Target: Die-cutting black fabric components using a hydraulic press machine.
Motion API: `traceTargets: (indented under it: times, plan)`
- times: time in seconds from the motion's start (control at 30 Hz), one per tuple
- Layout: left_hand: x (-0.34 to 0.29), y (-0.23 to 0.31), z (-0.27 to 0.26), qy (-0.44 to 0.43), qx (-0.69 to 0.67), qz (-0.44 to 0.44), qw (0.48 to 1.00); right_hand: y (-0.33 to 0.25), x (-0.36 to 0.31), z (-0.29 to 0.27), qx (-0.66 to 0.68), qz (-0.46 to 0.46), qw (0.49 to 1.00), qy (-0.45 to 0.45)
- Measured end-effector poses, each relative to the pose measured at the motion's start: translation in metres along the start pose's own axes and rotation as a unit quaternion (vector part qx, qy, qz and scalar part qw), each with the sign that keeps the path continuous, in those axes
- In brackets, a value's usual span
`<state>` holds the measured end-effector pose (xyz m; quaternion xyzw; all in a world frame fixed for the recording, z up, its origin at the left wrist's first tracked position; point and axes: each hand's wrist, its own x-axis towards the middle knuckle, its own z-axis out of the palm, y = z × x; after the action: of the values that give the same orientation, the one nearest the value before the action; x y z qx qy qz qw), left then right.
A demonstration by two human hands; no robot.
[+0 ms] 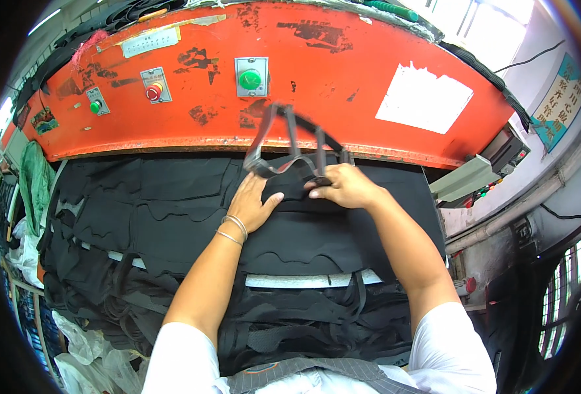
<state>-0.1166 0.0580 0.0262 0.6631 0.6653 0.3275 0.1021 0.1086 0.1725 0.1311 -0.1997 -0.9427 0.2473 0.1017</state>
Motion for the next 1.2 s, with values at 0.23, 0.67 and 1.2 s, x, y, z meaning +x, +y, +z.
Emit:
traceTargets:
  times: [0.23, 0.67, 1.2]
  plan:
    - [-0.020, 0.054, -0.010, -0.184, 0.035, 0.077, 0.979, -0.009, -0.121, -0.070, 0.017, 0.175, 0.980, 0.094]
    - [0.039, 0.076, 0.004, -0.382, 0.234, -0.109, 0.887, 0.000, -0.173, -0.039, -0.209, 0.263, 0.941, -0.047]
    - [0.003, 0.117, -0.035, -0.288, 0.151, -0.025, 0.945, 0.054, -0.110, 0.040, -0.204, 0.240, 0.942, 0.118]
